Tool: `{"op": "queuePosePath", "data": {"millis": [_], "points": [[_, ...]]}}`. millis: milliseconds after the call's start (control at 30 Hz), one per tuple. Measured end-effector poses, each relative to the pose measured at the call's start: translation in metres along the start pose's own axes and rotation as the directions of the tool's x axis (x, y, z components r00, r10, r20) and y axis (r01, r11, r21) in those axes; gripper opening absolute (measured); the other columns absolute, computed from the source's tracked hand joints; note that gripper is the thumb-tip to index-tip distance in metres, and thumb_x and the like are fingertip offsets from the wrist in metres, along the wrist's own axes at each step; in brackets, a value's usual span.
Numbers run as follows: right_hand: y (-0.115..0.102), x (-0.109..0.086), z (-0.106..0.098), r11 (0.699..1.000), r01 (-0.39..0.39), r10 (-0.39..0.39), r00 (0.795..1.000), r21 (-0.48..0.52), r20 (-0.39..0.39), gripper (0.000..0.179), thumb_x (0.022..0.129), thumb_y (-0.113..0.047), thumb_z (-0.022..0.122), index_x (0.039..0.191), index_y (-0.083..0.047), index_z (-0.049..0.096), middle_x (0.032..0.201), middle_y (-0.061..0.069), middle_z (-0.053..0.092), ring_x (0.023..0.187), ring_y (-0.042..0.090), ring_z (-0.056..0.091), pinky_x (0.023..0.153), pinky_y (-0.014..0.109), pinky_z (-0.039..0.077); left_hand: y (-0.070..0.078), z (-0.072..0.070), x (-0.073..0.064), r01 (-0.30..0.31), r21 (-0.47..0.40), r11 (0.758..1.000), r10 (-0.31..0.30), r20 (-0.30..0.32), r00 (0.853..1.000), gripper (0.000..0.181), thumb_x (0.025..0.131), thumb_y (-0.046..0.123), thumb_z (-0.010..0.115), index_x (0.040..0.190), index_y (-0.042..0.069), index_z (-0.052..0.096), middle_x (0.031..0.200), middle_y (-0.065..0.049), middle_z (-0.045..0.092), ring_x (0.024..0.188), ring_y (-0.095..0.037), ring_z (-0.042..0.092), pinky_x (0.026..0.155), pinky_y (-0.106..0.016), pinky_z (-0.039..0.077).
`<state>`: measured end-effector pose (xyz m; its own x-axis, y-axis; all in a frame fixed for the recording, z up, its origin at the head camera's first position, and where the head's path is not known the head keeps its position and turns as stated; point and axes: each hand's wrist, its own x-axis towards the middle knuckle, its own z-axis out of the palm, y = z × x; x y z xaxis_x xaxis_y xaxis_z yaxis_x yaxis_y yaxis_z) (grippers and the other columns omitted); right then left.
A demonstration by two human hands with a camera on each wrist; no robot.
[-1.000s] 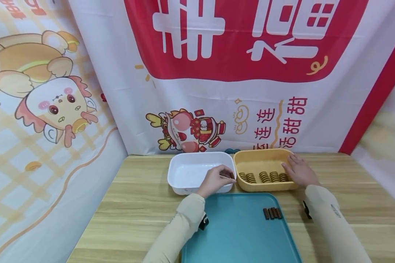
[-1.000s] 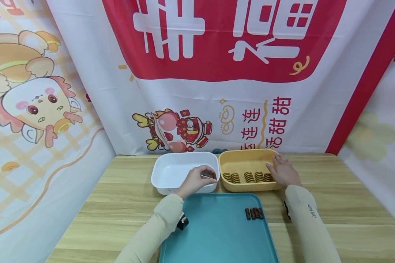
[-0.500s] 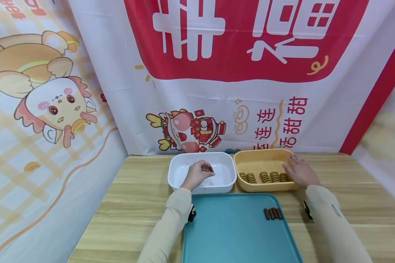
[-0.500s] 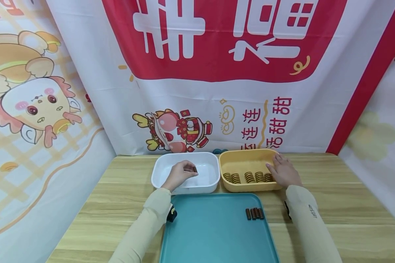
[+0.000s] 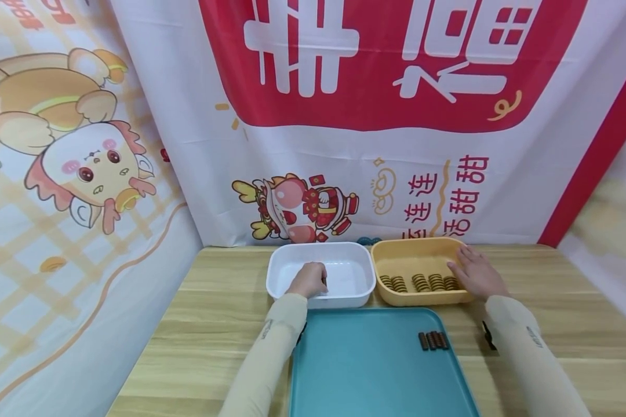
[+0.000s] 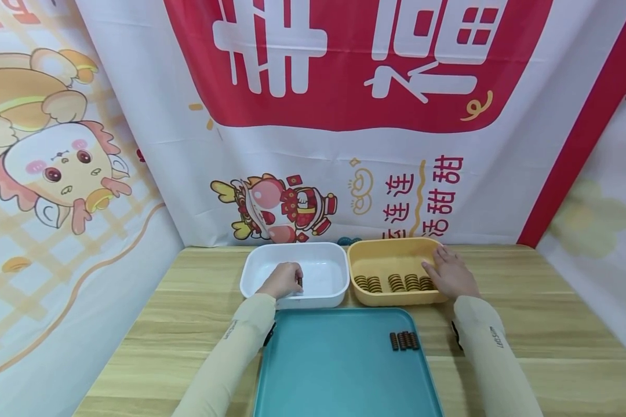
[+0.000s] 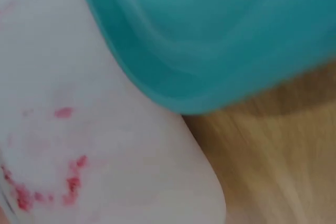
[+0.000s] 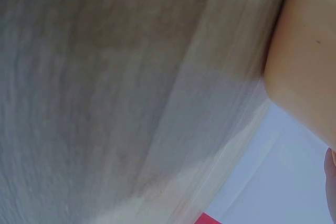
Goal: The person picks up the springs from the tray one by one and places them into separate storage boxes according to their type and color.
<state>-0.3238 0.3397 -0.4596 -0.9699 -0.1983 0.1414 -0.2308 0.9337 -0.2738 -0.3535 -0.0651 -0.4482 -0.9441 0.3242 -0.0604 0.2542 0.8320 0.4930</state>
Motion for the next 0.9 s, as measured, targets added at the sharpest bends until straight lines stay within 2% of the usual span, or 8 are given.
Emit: {"op": "queuePosePath", "data": {"millis": [267,433,533,667,800,900], "points": [[0.004,0.002,0.002,1.0,0.0,0.0,1.0,-0.016,0.014,0.074,0.102,-0.047,0.027,0.14,0.017,0.024,0.147,0.035,0.017,0.137,0.048,0.012,0.11,0.058,0.009,-0.001,0.002,0.005,0.067,0.123,0.99,-0.074,0.059,0.995,0.015,0.072,-0.001,0.076,0.075,0.007,0.063,0.069,-0.003,0.056,0.067,-0.019,0.052,0.066,-0.032,0.049],[0.003,0.001,0.003,1.0,-0.008,0.008,1.0,0.011,0.013,0.077,0.101,-0.05,0.028,0.141,0.016,0.023,0.148,0.033,0.016,0.138,0.046,0.011,0.111,0.057,0.007,-0.003,0.004,0.01,0.054,0.209,0.976,-0.066,0.051,0.996,0.014,0.07,-0.002,0.075,0.069,0.007,0.066,0.065,-0.002,0.058,0.063,-0.018,0.054,0.059,-0.032,0.05],[0.003,0.001,0.003,1.0,-0.005,0.005,1.0,0.021,0.01,0.077,0.101,-0.05,0.029,0.141,0.015,0.023,0.149,0.033,0.015,0.138,0.046,0.011,0.111,0.057,0.006,-0.004,0.004,0.011,0.062,0.199,0.978,-0.077,0.065,0.995,0.013,0.07,-0.004,0.074,0.071,0.007,0.067,0.064,-0.002,0.058,0.062,-0.018,0.054,0.06,-0.032,0.05],[0.004,0.002,0.003,1.0,0.001,-0.001,1.0,0.008,0.004,0.076,0.101,-0.048,0.029,0.141,0.016,0.024,0.148,0.033,0.016,0.138,0.046,0.011,0.111,0.058,0.007,-0.002,0.003,0.012,0.068,0.182,0.981,-0.083,0.08,0.993,0.013,0.071,-0.001,0.075,0.08,0.006,0.068,0.067,-0.003,0.058,0.064,-0.018,0.055,0.064,-0.032,0.051],[0.004,0.002,0.003,1.0,0.001,-0.001,1.0,0.002,0.003,0.075,0.101,-0.048,0.03,0.14,0.016,0.024,0.148,0.034,0.017,0.137,0.047,0.012,0.111,0.058,0.007,0.005,0.002,0.013,0.014,0.227,0.974,-0.027,0.055,0.998,0.016,0.075,0.007,0.077,0.089,0.005,0.067,0.073,-0.003,0.057,0.068,-0.017,0.053,0.066,-0.031,0.051],[0.004,0.001,0.003,1.0,0.001,-0.001,1.0,0.004,0.002,0.075,0.101,-0.047,0.031,0.14,0.017,0.025,0.148,0.034,0.017,0.137,0.047,0.013,0.111,0.058,0.008,0.019,-0.001,0.012,-0.046,0.258,0.965,0.044,0.015,0.999,0.018,0.08,0.014,0.076,0.093,0.004,0.067,0.077,-0.003,0.058,0.071,-0.017,0.054,0.069,-0.029,0.052]]}}
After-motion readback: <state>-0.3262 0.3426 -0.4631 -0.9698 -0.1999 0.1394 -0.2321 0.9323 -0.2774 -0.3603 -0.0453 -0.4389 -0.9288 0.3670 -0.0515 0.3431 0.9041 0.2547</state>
